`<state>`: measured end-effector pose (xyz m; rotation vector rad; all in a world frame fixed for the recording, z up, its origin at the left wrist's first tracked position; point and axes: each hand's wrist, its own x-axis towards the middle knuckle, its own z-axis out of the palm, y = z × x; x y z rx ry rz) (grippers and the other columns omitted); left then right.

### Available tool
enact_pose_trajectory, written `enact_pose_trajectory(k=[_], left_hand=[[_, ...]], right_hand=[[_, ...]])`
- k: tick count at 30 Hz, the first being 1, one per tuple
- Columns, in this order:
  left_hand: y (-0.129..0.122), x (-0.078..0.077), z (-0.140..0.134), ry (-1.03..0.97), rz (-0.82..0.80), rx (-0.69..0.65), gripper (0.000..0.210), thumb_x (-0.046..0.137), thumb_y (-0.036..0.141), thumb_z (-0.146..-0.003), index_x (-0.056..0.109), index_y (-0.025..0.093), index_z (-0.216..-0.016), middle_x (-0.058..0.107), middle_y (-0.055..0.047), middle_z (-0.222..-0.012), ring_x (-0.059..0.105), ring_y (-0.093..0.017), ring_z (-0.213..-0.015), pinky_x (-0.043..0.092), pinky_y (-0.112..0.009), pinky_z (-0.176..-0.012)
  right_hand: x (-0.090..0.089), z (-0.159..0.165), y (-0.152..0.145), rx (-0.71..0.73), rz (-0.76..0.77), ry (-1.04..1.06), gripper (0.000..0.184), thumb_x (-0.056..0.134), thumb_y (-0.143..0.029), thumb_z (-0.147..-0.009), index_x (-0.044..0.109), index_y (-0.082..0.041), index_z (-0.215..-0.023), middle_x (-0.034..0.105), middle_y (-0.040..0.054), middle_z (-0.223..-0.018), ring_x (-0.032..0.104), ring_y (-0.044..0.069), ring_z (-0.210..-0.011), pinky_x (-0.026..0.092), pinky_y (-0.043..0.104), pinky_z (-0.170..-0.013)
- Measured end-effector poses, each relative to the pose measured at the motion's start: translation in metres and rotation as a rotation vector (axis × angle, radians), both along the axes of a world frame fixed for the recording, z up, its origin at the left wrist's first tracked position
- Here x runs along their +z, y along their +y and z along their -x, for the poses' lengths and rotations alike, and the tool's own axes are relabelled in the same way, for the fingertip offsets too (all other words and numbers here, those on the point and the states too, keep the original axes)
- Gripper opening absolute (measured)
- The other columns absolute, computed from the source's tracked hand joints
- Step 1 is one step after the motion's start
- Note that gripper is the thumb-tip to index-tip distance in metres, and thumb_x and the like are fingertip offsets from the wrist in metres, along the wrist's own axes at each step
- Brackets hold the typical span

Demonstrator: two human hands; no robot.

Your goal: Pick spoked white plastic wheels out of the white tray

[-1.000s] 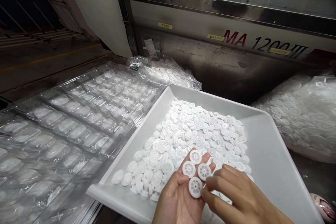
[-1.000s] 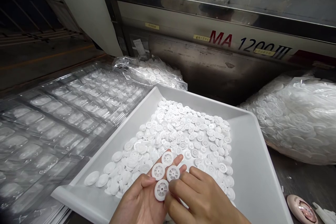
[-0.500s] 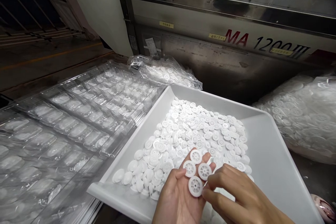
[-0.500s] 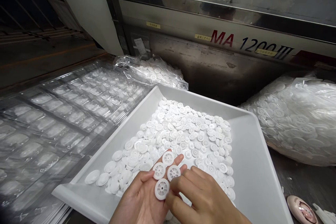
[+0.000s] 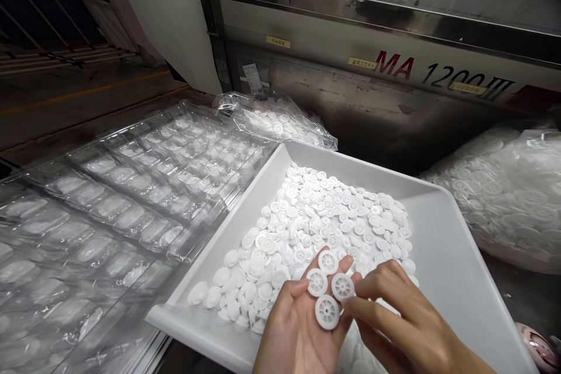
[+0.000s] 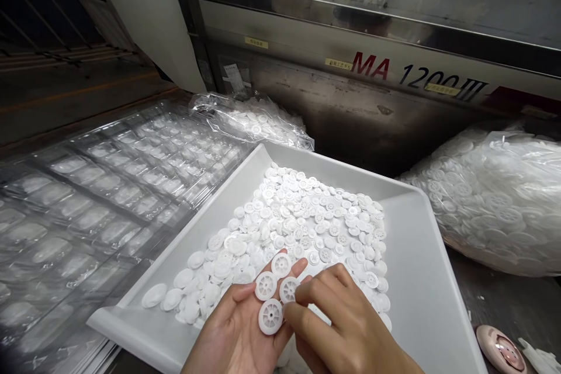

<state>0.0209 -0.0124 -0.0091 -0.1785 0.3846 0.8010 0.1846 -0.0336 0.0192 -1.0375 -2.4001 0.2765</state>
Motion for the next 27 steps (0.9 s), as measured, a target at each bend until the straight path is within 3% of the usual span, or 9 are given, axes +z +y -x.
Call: enact_pose_trajectory(k=[3, 6, 9, 16, 22, 25, 27], left_hand=[[-0.001, -0.001, 0.000, -0.042, -0.020, 0.020, 0.056, 0.032, 0.026, -0.090, 0.018, 0.007, -0.140, 0.051, -0.019, -0.132, 0.047, -0.027, -0.121, 0.031, -0.036, -0.106], [0.000, 0.004, 0.002, -0.031, 0.007, 0.019, 0.055, 0.032, 0.025, -0.090, 0.019, 0.009, -0.140, 0.055, -0.018, -0.129, 0.050, -0.027, -0.119, 0.027, -0.039, -0.108], [0.001, 0.010, 0.003, 0.017, 0.062, 0.003, 0.053, 0.033, 0.025, -0.090, 0.022, 0.010, -0.139, 0.057, -0.017, -0.127, 0.051, -0.026, -0.118, 0.019, -0.041, -0.112], [-0.003, 0.005, 0.001, 0.049, 0.007, 0.027, 0.051, 0.033, 0.027, -0.090, 0.028, 0.011, -0.137, 0.055, -0.017, -0.129, 0.049, -0.028, -0.119, 0.026, -0.041, -0.109], [-0.002, 0.010, 0.002, 0.100, 0.000, 0.006, 0.050, 0.032, 0.026, -0.090, 0.026, 0.011, -0.137, 0.056, -0.015, -0.129, 0.049, -0.026, -0.120, 0.029, -0.039, -0.108], [-0.002, 0.009, 0.003, 0.157, -0.041, 0.020, 0.050, 0.032, 0.029, -0.090, 0.026, 0.012, -0.138, 0.056, -0.013, -0.129, 0.050, -0.025, -0.119, 0.029, -0.039, -0.108], [-0.004, 0.006, 0.003, 0.214, -0.101, 0.044, 0.053, 0.032, 0.030, -0.091, 0.024, 0.013, -0.140, 0.055, -0.012, -0.130, 0.049, -0.024, -0.120, 0.029, -0.039, -0.109]], right_hand=[[-0.001, -0.002, 0.001, -0.029, -0.004, 0.056, 0.028, 0.051, 0.004, -0.081, 0.053, -0.010, -0.105, 0.054, 0.0101, -0.086, 0.049, 0.019, -0.076, 0.039, 0.036, -0.064], [0.000, -0.002, 0.001, -0.081, 0.030, 0.148, 0.030, 0.050, 0.006, -0.080, 0.053, -0.011, -0.105, 0.053, 0.0083, -0.086, 0.049, 0.018, -0.077, 0.040, 0.035, -0.064], [0.003, -0.003, -0.001, -0.131, 0.070, 0.243, 0.028, 0.051, 0.004, -0.080, 0.052, -0.012, -0.103, 0.053, 0.0067, -0.084, 0.050, 0.017, -0.076, 0.041, 0.033, -0.062], [0.012, -0.001, -0.005, -0.284, 0.148, 0.427, 0.021, 0.050, -0.005, -0.085, 0.054, -0.020, -0.099, 0.055, 0.0025, -0.084, 0.054, 0.014, -0.078, 0.046, 0.027, -0.063], [0.022, 0.008, -0.014, -0.399, 0.166, 0.467, 0.014, 0.050, -0.012, -0.088, 0.054, -0.024, -0.096, 0.056, 0.0011, -0.087, 0.055, 0.014, -0.083, 0.046, 0.023, -0.066], [0.027, 0.015, -0.021, -0.479, 0.110, 0.444, 0.015, 0.050, -0.021, -0.091, 0.054, -0.025, -0.105, 0.055, 0.0026, -0.103, 0.053, 0.015, -0.098, 0.044, 0.021, -0.078], [0.025, 0.023, -0.024, -0.586, 0.105, 0.554, 0.022, 0.048, -0.031, -0.092, 0.055, -0.026, -0.113, 0.050, 0.0034, -0.118, 0.045, 0.018, -0.115, 0.035, 0.023, -0.093]])
